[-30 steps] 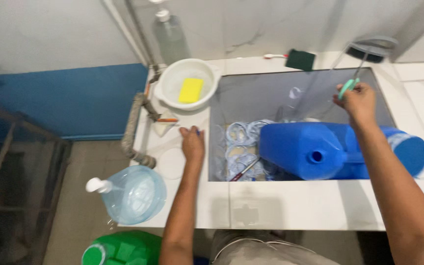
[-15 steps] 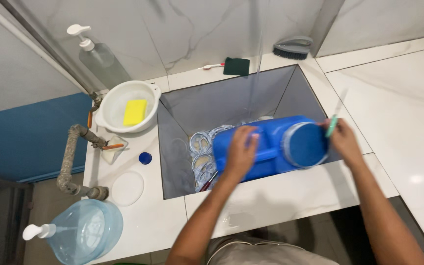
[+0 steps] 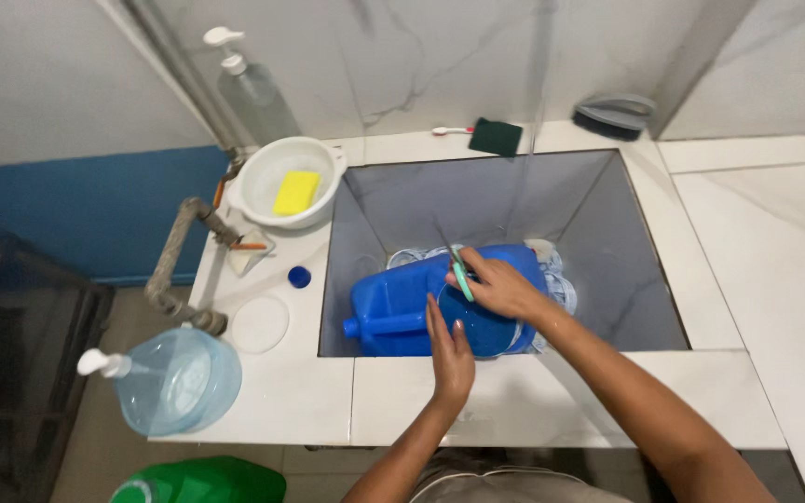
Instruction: The person cleans a large blue plastic container in a sink. They use scissors to cut a plastic ring from the container's neck, then scrub the lid and the container's interior and exterior with a toothbrush and a sponge. Finally, they rinse the container and its lid under running water.
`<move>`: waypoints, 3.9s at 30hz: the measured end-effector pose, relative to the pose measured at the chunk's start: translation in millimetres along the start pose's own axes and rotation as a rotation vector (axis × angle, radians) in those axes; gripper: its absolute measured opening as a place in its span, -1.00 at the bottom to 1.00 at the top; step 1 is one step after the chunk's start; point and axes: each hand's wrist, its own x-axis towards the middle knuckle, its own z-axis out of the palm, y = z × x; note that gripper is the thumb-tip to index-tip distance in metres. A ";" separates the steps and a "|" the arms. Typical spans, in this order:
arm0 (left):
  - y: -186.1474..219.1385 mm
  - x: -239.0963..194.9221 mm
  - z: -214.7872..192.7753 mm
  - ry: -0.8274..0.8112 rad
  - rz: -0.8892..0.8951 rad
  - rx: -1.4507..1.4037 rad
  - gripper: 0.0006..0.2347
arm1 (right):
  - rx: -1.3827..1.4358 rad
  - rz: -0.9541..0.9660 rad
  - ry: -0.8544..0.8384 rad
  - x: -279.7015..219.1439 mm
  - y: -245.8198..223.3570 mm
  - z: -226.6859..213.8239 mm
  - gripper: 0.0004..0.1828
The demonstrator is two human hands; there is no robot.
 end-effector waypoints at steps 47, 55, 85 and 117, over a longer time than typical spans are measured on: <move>109.4 104.1 -46.7 0.000 -0.116 -0.622 -0.71 | 1.383 0.175 -0.436 -39.2 20.1 -19.5 -0.38; 120.2 114.4 11.4 -0.088 -0.108 -0.686 -0.72 | 1.268 0.123 -0.131 -48.0 46.0 -39.9 -0.51; 117.5 160.4 74.4 -0.460 0.195 0.093 -0.77 | 0.221 -0.124 0.858 71.3 170.3 -161.4 -0.78; -61.4 326.2 116.4 -0.168 -0.320 -0.016 -0.76 | -0.196 0.245 0.276 125.1 308.3 -215.9 -0.66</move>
